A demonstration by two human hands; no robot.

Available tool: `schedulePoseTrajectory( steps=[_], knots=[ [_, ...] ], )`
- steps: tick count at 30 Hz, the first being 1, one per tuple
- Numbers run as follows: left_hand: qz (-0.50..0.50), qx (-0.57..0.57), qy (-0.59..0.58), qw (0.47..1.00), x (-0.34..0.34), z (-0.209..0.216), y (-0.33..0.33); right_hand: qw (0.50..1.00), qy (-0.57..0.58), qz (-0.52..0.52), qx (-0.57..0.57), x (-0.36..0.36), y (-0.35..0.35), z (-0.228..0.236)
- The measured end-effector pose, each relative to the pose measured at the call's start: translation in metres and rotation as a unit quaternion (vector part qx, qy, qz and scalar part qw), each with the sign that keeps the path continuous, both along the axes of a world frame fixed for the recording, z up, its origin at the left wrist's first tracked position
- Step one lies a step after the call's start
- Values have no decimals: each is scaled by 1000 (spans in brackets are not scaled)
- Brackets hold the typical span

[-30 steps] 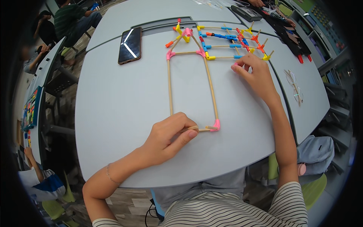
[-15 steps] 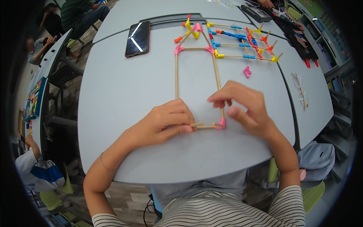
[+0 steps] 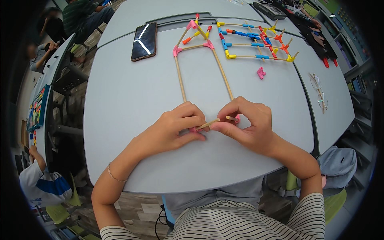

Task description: The person assembles a geometric structure using wooden sticks and pink plastic connectors. They repeatedly connect and disconnect pieces, forming triangular and rectangular frames on a white table.

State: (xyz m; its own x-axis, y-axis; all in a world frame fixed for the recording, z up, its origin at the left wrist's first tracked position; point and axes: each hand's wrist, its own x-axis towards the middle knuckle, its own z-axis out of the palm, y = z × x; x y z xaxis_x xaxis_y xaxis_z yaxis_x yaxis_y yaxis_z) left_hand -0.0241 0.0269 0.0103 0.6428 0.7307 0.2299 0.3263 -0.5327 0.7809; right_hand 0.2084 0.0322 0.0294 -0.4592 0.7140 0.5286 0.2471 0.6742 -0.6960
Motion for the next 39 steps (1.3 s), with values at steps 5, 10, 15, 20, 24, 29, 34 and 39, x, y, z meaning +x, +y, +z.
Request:
schedulePoseTrajectory(
  steps=[5,10,15,20,24,29,34,39],
  knots=[
    [-6,28,2,1000,2,-5,0,997,-35,20,64,-3,2,-6],
    [38,69,-15,997,3,1,2,994,-27,10,103,0,4,-11],
    [33,54,-44,997,0,-9,4,989,-23,40,139,-3,2,-12],
    [25,24,-33,999,1,-8,3,986,-40,57,150,-4,1,-9],
    [16,30,-34,999,1,-7,2,984,-61,66,155,-3,1,-7],
    [17,39,-33,999,0,-8,3,969,-67,86,221,-1,2,12],
    [17,45,-20,999,2,-5,3,991,7,4,136,20,7,32],
    [16,59,-6,998,0,-5,2,972,80,-213,-55,49,49,22]
  ],
)
